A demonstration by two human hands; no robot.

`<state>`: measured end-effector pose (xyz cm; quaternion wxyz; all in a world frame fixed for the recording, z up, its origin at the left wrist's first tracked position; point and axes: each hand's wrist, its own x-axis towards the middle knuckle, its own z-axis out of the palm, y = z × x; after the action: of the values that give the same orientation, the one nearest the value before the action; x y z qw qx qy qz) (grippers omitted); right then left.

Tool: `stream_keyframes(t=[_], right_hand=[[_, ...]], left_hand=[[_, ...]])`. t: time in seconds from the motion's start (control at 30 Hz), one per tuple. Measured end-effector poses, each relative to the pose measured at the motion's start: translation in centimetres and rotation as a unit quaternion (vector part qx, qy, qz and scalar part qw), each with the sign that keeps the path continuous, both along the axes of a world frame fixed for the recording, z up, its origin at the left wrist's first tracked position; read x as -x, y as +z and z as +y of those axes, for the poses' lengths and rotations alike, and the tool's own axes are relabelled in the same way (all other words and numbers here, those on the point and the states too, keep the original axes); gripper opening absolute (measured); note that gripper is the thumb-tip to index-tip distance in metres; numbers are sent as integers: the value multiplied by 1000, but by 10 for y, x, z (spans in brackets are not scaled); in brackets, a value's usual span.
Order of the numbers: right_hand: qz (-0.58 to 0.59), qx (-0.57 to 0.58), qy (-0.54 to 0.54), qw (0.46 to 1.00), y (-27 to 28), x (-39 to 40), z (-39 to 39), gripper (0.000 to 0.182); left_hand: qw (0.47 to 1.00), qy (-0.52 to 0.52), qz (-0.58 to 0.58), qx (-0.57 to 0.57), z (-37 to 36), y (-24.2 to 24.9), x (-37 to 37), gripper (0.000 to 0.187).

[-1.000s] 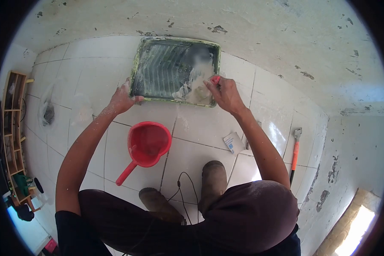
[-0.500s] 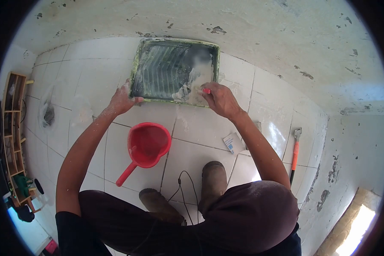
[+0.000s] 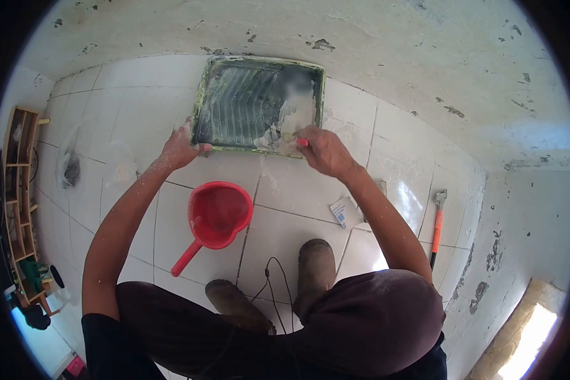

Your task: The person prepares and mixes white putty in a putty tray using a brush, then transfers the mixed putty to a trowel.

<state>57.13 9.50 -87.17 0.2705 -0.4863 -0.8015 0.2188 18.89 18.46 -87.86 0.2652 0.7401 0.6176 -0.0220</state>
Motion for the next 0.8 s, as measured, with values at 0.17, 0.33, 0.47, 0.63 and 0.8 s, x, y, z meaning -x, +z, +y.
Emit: stream_keyframes(t=[0.17, 0.33, 0.47, 0.63, 0.8], right_hand=[[34, 50, -20, 998, 27, -5, -6, 18], [37, 99, -101, 989, 25, 2, 3, 26], [45, 63, -138, 987, 15, 1, 7, 30], [11, 30, -144, 989, 24, -7, 13, 30], [-23, 40, -146, 988, 12, 12, 0, 25]], left_hand=[[1000, 5, 13, 2, -1, 2, -3, 107], [1000, 12, 12, -3, -1, -3, -2, 107], [1000, 6, 10, 5, 1, -1, 0, 107], [1000, -2, 11, -6, 1, -4, -1, 108], [1000, -12, 23, -16, 0, -1, -1, 112]])
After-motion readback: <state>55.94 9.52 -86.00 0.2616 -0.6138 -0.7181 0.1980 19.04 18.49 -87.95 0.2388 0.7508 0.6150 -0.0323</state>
